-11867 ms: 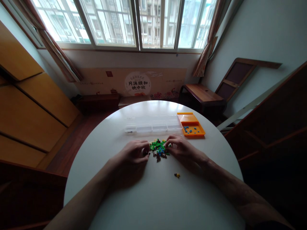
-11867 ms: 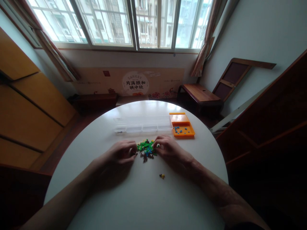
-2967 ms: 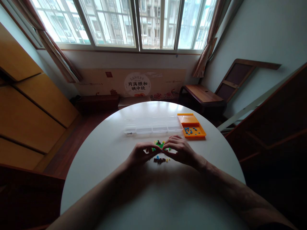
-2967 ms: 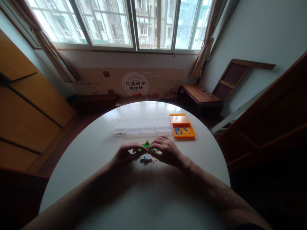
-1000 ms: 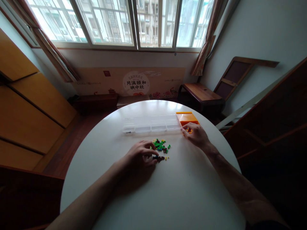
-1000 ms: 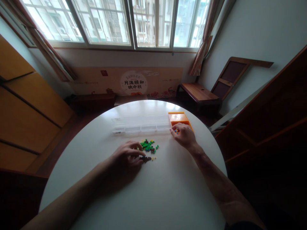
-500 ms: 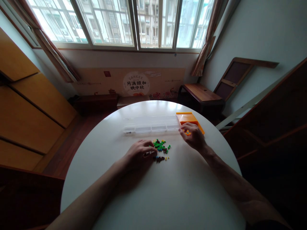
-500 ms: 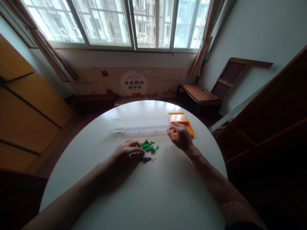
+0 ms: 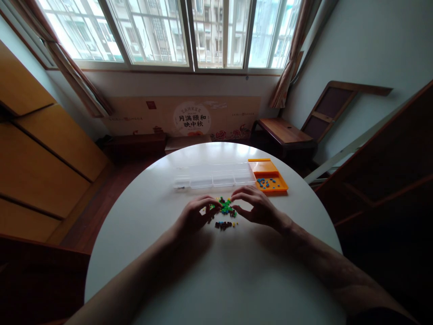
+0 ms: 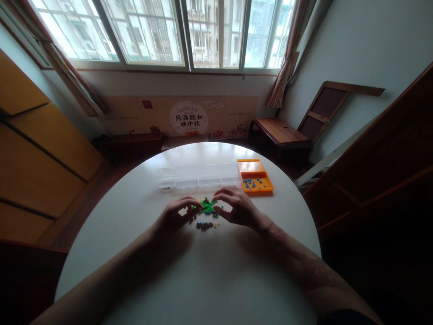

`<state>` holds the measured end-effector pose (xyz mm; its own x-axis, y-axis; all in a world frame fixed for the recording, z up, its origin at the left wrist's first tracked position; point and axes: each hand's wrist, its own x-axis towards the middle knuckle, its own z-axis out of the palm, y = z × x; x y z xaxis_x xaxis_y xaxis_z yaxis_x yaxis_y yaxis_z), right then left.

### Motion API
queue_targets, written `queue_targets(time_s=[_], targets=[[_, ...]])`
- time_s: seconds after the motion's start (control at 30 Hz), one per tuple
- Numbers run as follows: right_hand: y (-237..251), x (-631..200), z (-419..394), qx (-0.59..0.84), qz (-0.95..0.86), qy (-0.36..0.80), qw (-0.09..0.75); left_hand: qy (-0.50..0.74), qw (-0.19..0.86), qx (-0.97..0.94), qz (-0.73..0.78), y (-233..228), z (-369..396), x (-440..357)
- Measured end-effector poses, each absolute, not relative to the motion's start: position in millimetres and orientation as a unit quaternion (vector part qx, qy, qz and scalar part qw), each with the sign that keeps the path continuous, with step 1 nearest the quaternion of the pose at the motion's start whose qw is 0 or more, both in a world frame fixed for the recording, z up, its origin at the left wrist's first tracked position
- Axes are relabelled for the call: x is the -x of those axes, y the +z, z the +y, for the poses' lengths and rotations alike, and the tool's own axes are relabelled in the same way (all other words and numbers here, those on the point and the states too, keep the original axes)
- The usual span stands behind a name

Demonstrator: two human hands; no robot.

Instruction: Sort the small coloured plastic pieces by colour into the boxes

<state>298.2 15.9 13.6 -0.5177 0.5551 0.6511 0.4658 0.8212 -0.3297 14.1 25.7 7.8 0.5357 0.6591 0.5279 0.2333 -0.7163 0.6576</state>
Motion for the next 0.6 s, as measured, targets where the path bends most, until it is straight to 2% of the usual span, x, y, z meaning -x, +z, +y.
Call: queue_targets(time_s=[0.23, 0.6], targets=[[10, -287, 15, 0.241, -0.892, 0.043, 0.381, 0.405, 0.414, -0.768, 0.273, 9, 17, -23], [3, -286, 18, 0.219, -0.889, 0.011, 0.402, 0.401, 0.418, -0.761, 0.292, 7, 20, -24]])
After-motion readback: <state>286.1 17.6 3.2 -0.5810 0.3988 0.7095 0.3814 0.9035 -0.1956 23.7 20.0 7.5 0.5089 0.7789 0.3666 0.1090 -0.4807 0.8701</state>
